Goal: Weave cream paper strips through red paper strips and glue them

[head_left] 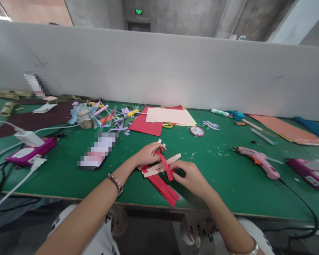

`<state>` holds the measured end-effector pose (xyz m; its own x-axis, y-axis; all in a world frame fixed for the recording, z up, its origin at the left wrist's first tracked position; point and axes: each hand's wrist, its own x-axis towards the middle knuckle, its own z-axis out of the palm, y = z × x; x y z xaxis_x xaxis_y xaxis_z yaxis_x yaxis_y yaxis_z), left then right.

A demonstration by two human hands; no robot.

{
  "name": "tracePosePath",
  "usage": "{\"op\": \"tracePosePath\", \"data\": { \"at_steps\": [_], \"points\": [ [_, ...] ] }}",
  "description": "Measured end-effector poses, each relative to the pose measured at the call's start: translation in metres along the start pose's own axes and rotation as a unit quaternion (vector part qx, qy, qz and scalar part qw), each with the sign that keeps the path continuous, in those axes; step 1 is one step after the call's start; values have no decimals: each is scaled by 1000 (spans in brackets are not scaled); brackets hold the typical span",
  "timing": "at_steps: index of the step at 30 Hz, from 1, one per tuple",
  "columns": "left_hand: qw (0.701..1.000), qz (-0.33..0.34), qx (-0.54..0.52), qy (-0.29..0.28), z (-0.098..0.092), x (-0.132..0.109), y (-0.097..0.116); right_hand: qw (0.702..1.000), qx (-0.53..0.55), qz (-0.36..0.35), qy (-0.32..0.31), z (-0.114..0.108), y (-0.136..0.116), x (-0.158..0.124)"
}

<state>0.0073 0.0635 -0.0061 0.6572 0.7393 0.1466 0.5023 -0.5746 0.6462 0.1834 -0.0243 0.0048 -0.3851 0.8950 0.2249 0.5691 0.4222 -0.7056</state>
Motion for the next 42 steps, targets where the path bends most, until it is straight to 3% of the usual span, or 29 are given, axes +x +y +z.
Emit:
{"op": "tracePosePath", "data": {
  "at_steps": [5,8,23,29,42],
  "points": [
    [1000,2,-16,-6,-2,-1,0,995,75,60,2,3,-3,2],
    [1000,0,-23,-9,-5,-4,1,994,65,85,12,7,-5,4],
    [1000,-3,-3,23,-8,-5,-3,987,110,111,24,10,3,6],
    [1000,0,10,23,-8,-5,-4,969,192,153,28,11,-2,7],
    [999,-25,34,17,-10,-6,0,984,88,149,36,13,0,7]
  ]
}}
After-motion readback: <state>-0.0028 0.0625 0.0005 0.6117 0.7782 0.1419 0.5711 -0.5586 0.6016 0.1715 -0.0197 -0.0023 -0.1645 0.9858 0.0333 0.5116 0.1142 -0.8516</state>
